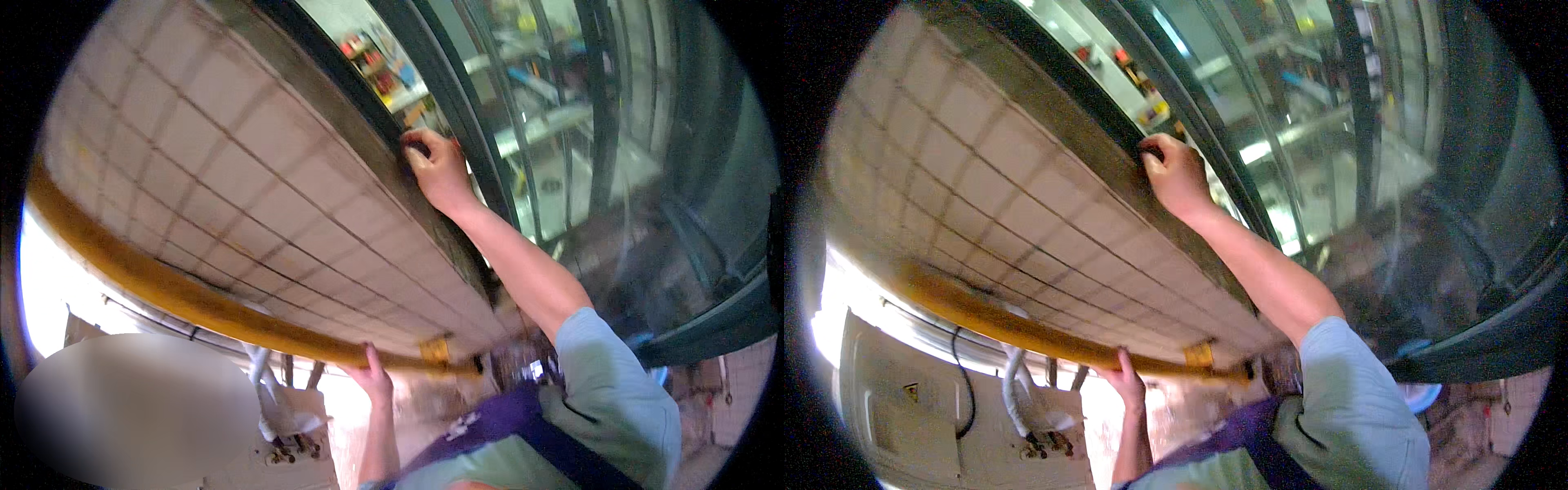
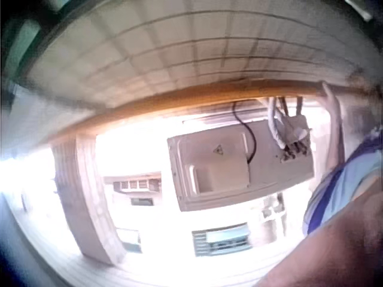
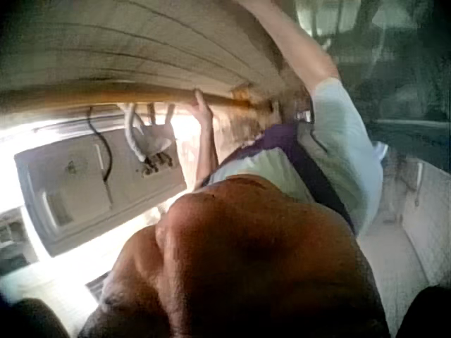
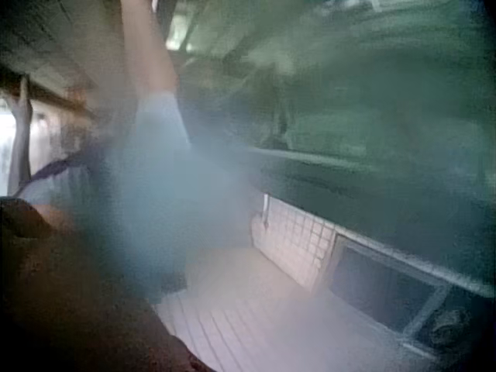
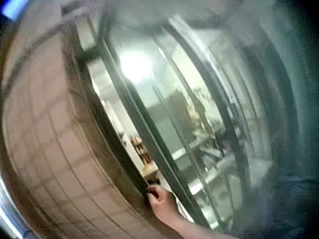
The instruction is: The person wipes the top and vertical sides of a window frame by hand and with a cloth. They then wash the cloth in a bucket of water and return to wipe the frame again.
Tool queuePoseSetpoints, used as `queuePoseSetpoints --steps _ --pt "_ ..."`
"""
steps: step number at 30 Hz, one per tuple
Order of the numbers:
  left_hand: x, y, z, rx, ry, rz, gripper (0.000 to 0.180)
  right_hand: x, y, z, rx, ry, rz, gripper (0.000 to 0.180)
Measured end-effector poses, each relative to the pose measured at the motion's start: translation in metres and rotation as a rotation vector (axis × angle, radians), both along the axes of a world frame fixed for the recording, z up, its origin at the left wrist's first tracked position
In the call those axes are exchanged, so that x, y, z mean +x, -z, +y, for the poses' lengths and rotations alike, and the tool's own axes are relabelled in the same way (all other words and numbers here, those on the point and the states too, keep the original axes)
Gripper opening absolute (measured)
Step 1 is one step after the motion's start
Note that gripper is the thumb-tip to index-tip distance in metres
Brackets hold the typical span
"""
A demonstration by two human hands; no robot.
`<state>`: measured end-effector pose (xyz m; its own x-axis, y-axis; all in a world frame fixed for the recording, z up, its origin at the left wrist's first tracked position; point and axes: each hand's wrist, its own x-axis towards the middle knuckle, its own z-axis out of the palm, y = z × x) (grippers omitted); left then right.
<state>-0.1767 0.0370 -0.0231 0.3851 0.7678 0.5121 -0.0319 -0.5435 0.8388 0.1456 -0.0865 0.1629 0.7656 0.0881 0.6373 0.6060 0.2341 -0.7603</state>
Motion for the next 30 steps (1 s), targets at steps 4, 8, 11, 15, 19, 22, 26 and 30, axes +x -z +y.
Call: queuePoseSetpoints --steps 4,8,11,15,19,22,26,30 --pt "-0.021 -0.013 -0.002 -0.089 -0.036 0.087 0.084 0.007 -0.162 0.029 0.006 0.175 -0.245 0.021" --pt "-0.013 0.01 0.005 -0.066 -0.097 0.039 0.081 0.018 -0.3 0.034 0.081 0.156 -0.341 0.023" --pt "-0.009 0.028 0.02 -0.044 0.0 -0.04 0.079 0.023 -0.377 0.034 0.094 0.202 -0.37 0.023" --pt "-0.012 0.004 -0.009 -0.147 -0.08 -0.047 0.07 0.023 -0.439 0.046 0.212 0.316 -0.4 0.022" --pt "-0.015 -0.003 -0.015 -0.148 -0.096 -0.016 0.062 0.025 -0.466 0.048 0.265 0.347 -0.438 0.025" --pt "-0.011 -0.005 -0.011 -0.154 -0.09 -0.017 0.056 0.042 -0.449 0.051 0.234 0.273 -0.539 0.026" --pt "-0.015 -0.01 -0.013 -0.147 -0.101 -0.01 0.049 0.05 -0.45 0.046 -0.093 0.307 -0.513 0.028" --pt "-0.014 -0.01 -0.011 -0.15 -0.098 -0.028 0.047 0.015 -0.455 0.032 0.005 0.299 -0.387 0.026"
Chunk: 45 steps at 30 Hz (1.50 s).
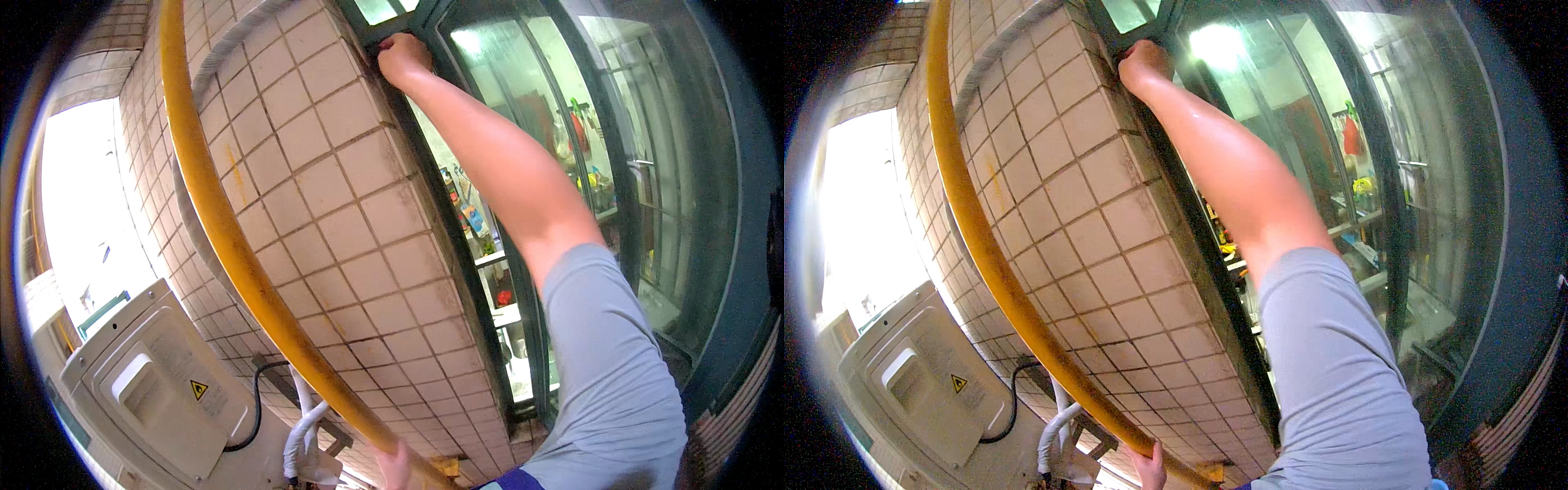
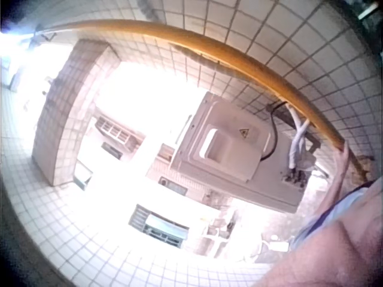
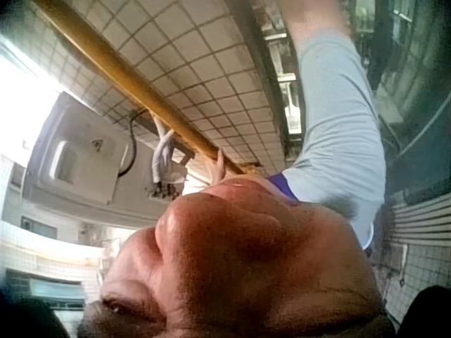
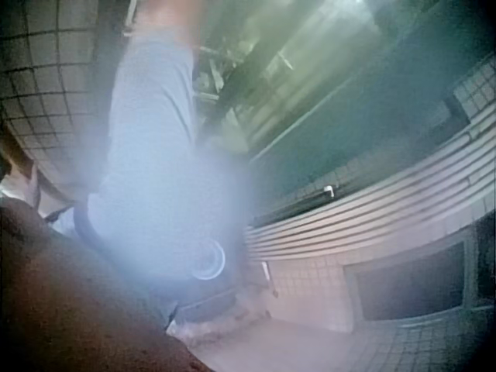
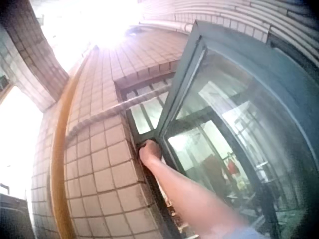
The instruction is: The person wipes the top and vertical sides of a window frame by hand and with a cloth. They then wash the cloth in a bucket of water and return to wipe the frame again.
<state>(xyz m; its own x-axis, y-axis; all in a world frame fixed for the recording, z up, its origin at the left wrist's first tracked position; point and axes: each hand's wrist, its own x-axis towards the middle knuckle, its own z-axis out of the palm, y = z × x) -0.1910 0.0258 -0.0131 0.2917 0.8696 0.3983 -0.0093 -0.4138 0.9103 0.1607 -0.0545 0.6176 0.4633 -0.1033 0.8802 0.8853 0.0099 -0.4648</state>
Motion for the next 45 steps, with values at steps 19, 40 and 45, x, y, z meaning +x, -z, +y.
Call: queuePoseSetpoints --steps 19,40,45 --pt "-0.008 -0.013 0.001 -0.006 0.09 0.08 0.054 0.02 -0.004 0.016 0.18 0.144 -0.241 0.025" --pt "-0.008 -0.014 0.001 0.045 0.109 0.019 0.053 0.007 -0.042 -0.017 0.009 0.472 -0.525 0.035" --pt "-0.006 -0.014 -0.007 -0.053 0.123 0.092 0.056 0.003 -0.083 0.001 -0.125 0.458 -0.507 0.033"
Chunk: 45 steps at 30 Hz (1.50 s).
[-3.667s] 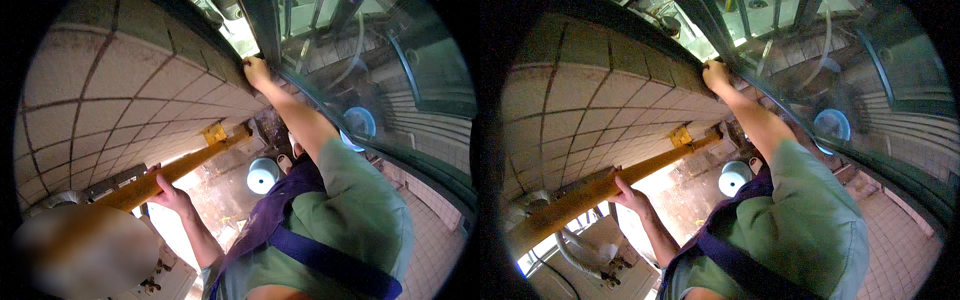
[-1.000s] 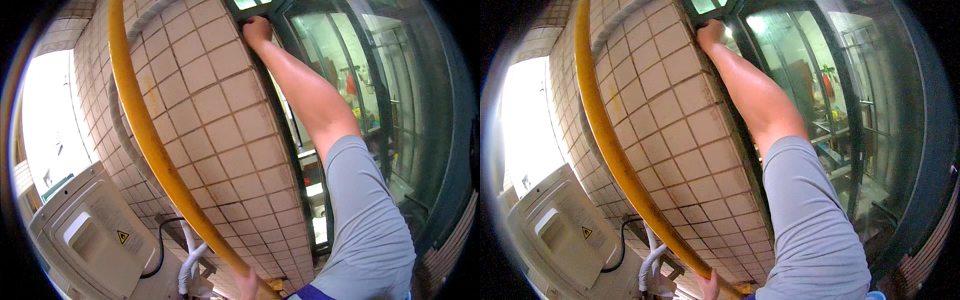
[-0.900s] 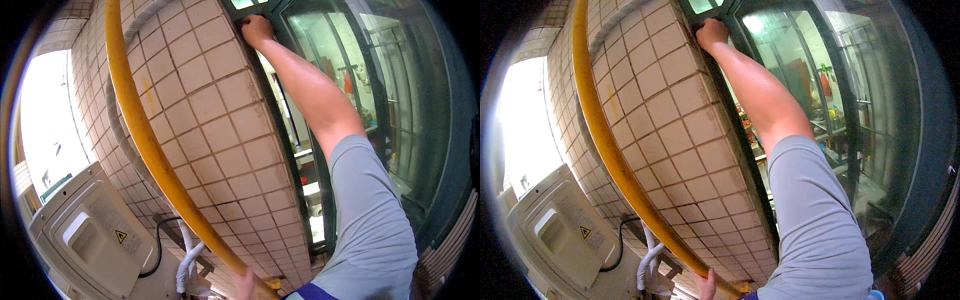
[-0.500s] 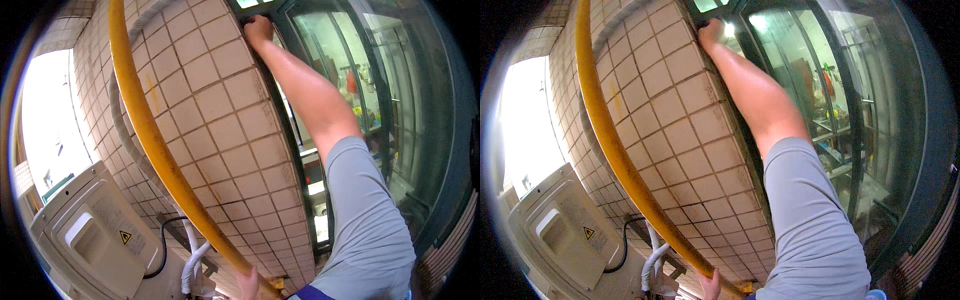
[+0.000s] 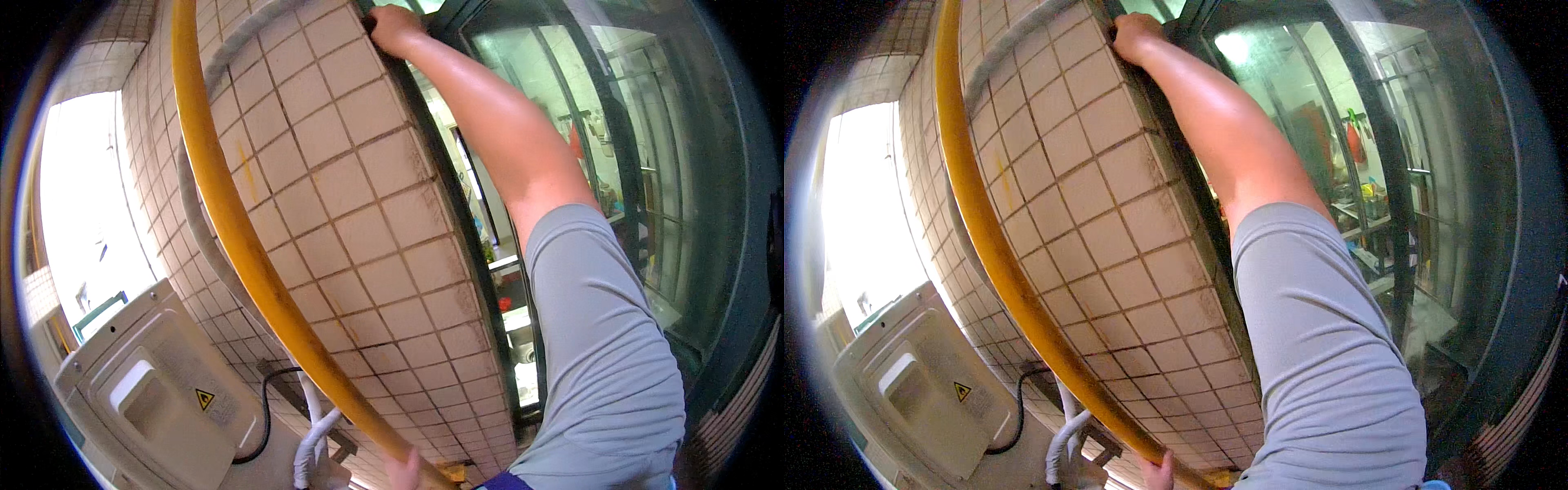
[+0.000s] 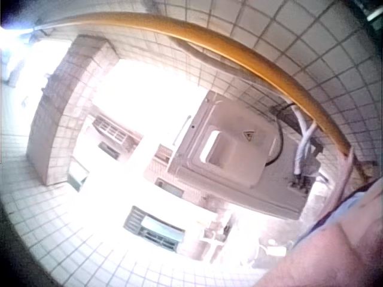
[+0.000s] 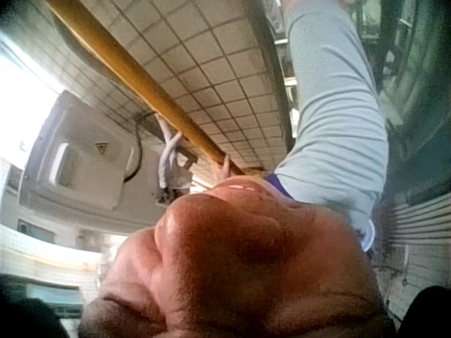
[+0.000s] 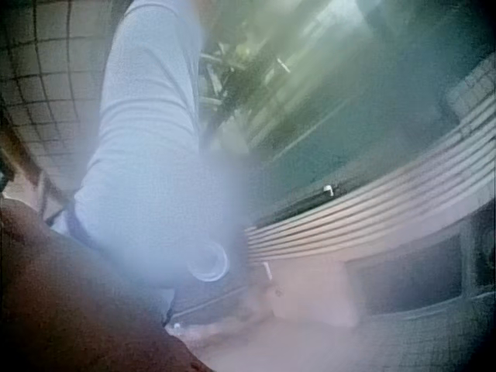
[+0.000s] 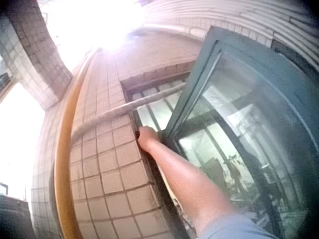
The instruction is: The person wipes the top and vertical sides of a window frame by hand and with a cloth. They then wash the cloth in a bucket of water and return to wipe the frame again.
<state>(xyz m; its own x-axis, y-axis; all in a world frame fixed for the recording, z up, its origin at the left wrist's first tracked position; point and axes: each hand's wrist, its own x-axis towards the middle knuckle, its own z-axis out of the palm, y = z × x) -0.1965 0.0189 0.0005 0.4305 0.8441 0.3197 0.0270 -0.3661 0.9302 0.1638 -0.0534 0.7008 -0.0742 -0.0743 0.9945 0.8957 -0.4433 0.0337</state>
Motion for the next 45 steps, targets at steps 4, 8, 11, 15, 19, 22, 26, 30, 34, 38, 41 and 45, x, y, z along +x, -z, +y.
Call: queuePoseSetpoints --steps 4,8,11,15,19,22,26,30,34,38,41,45 --pt "-0.013 0.006 0.001 -0.017 -0.017 0.054 0.056 -0.002 0.02 -0.002 -0.047 -0.023 0.031 0.032" --pt "0.001 0.01 0.014 0.133 -0.054 -0.083 0.057 -0.002 0.085 -0.007 -0.116 -0.189 0.13 0.025" --pt "0.0 0.007 0.017 0.187 -0.016 -0.001 0.067 0.016 0.145 -0.005 -0.161 -0.307 0.148 0.034" --pt "0.017 0.007 0.02 0.255 0.062 0.002 0.08 0.014 0.236 -0.029 -0.11 -0.354 0.135 0.037" --pt "-0.013 0.018 0.029 0.252 0.011 0.095 0.093 -0.014 0.368 -0.009 -0.179 -0.528 0.332 0.034" --pt "0.0 0.006 0.015 0.263 0.048 0.156 0.097 -0.034 0.467 -0.044 -0.224 -0.408 0.574 0.031" --pt "-0.005 0.009 0.015 0.376 0.025 0.186 0.092 -0.058 0.645 -0.054 -0.223 -0.376 0.699 0.024" --pt "0.001 0.013 0.019 0.292 0.155 -0.058 0.064 -0.098 0.803 -0.081 -0.789 0.008 1.151 0.024" --pt "-0.002 0.02 0.033 0.301 0.201 -0.046 0.071 -0.162 0.891 -0.12 -0.634 -0.374 1.807 0.02" --pt "-0.018 0.017 0.014 0.247 0.212 0.012 0.085 -0.227 0.873 -0.164 0.082 -1.171 2.139 0.029" --pt "-0.04 0.043 -0.006 0.287 0.12 0.109 0.092 -0.251 0.834 -0.196 0.269 -1.538 2.116 0.033" --pt "-0.108 0.129 -0.05 0.202 0.215 0.335 0.071 -0.265 0.817 -0.233 0.251 -1.716 2.061 0.033"
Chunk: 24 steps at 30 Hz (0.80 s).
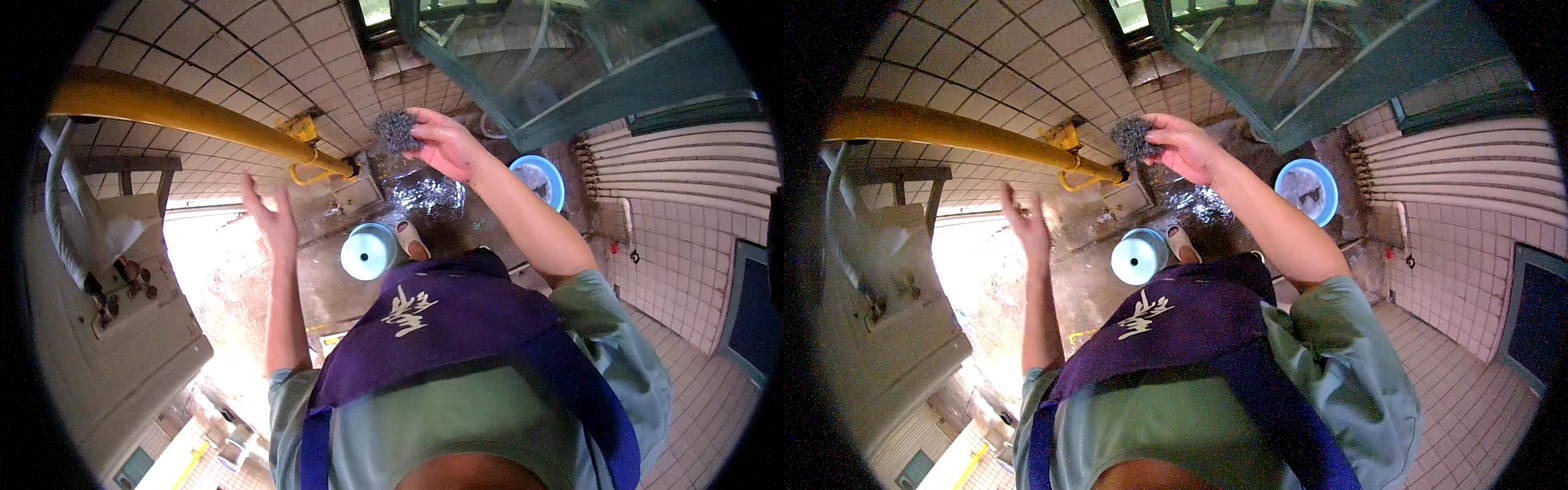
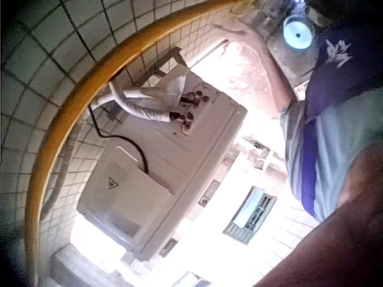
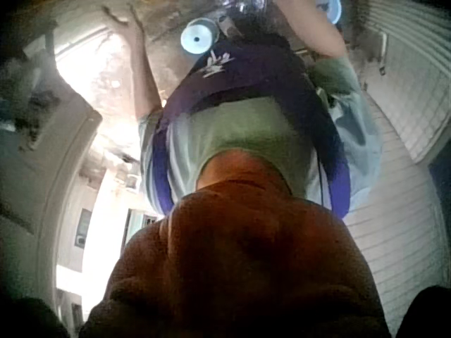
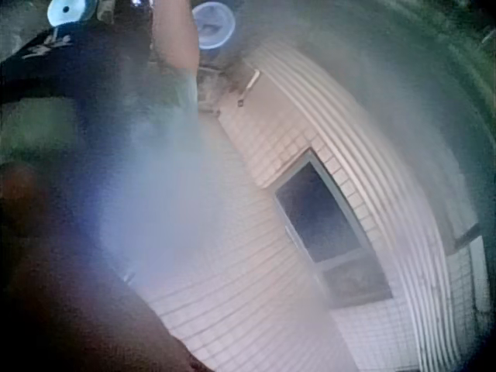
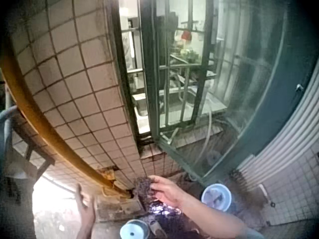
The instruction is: The person wipes the top and vertical sides of a window frame by hand and with a cloth. They then wash the cloth in a bucket of water and return to wipe the frame again.
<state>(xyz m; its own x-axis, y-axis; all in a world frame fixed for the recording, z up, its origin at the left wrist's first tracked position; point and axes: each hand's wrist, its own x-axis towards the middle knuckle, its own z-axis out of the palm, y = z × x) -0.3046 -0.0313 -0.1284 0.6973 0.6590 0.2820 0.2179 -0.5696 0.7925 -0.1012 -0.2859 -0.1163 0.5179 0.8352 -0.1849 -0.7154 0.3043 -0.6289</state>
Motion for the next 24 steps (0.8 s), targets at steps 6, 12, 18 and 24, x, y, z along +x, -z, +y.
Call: queuePoseSetpoints --steps 6,12,18,24 --pt "-0.095 0.078 -0.113 0.186 0.183 0.479 0.057 -0.013 0.008 -0.088 -0.268 -0.066 -0.124 0.039" --pt "-0.246 0.247 -0.175 -0.226 0.182 1.055 0.061 -0.029 0.081 -0.257 -0.552 0.222 0.078 0.039" --pt "-0.261 0.273 -0.202 -0.323 0.303 1.181 0.06 -0.024 0.076 -0.353 -0.369 0.533 0.27 0.042" --pt "-0.108 0.206 -0.216 -0.477 0.383 0.862 0.053 -0.013 0.069 -0.369 -0.279 0.684 0.337 0.034"
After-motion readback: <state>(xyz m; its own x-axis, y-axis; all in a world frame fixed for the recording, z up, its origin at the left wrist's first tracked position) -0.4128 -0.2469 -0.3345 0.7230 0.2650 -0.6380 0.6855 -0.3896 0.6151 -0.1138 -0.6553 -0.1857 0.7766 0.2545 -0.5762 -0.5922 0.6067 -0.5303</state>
